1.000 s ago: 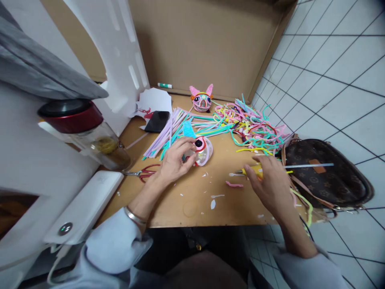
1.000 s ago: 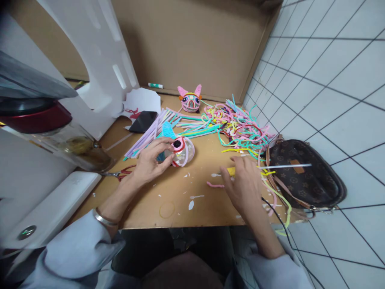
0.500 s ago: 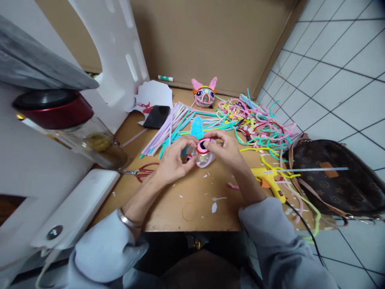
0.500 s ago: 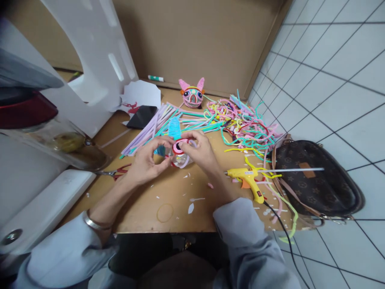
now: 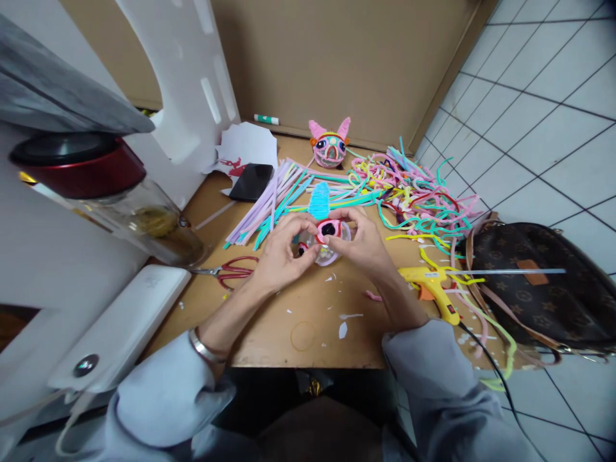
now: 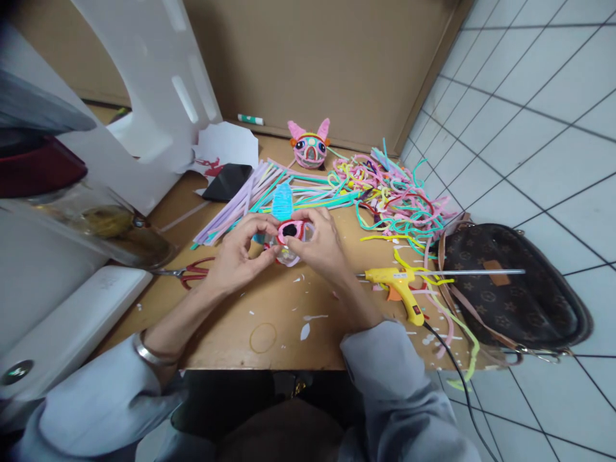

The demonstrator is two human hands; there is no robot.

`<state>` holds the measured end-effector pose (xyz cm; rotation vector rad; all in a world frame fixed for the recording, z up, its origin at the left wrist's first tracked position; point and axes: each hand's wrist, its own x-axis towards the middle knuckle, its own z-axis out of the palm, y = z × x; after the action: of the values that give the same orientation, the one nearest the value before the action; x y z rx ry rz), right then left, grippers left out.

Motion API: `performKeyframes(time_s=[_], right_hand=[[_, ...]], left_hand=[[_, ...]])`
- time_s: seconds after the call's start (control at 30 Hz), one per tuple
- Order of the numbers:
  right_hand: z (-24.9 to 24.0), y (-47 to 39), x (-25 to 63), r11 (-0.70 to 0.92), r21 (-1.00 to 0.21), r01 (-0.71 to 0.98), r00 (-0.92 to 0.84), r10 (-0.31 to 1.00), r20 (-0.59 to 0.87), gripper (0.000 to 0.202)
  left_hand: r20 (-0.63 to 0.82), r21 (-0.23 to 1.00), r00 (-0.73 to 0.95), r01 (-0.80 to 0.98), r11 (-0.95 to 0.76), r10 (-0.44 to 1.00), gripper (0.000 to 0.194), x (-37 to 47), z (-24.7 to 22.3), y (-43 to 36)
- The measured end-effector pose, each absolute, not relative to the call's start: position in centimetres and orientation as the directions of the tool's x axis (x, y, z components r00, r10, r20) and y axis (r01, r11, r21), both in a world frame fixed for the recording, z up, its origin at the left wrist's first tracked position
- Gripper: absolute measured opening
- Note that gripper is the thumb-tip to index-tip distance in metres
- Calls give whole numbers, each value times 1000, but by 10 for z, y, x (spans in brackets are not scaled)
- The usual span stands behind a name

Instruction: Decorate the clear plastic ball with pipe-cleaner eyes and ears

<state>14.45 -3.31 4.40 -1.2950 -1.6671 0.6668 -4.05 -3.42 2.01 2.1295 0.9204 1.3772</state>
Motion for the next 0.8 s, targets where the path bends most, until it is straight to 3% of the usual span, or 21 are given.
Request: performKeyframes(time_s=[0.17,0.5,0.8], right_hand=[[42,-35,143,329,-805,494,-59,936,347,35],[40,-36,142,361,-787,500,-91,926,367,46],[43,-38,142,352,-799,488,-93,931,354,37]], left_hand=[[585,753,193,232,-616,788,7,-35,16,-34],[558,797,132,191,-573,819,7,-30,13,-32],[475,874,73,73,-480,877,13,-26,11,-30]])
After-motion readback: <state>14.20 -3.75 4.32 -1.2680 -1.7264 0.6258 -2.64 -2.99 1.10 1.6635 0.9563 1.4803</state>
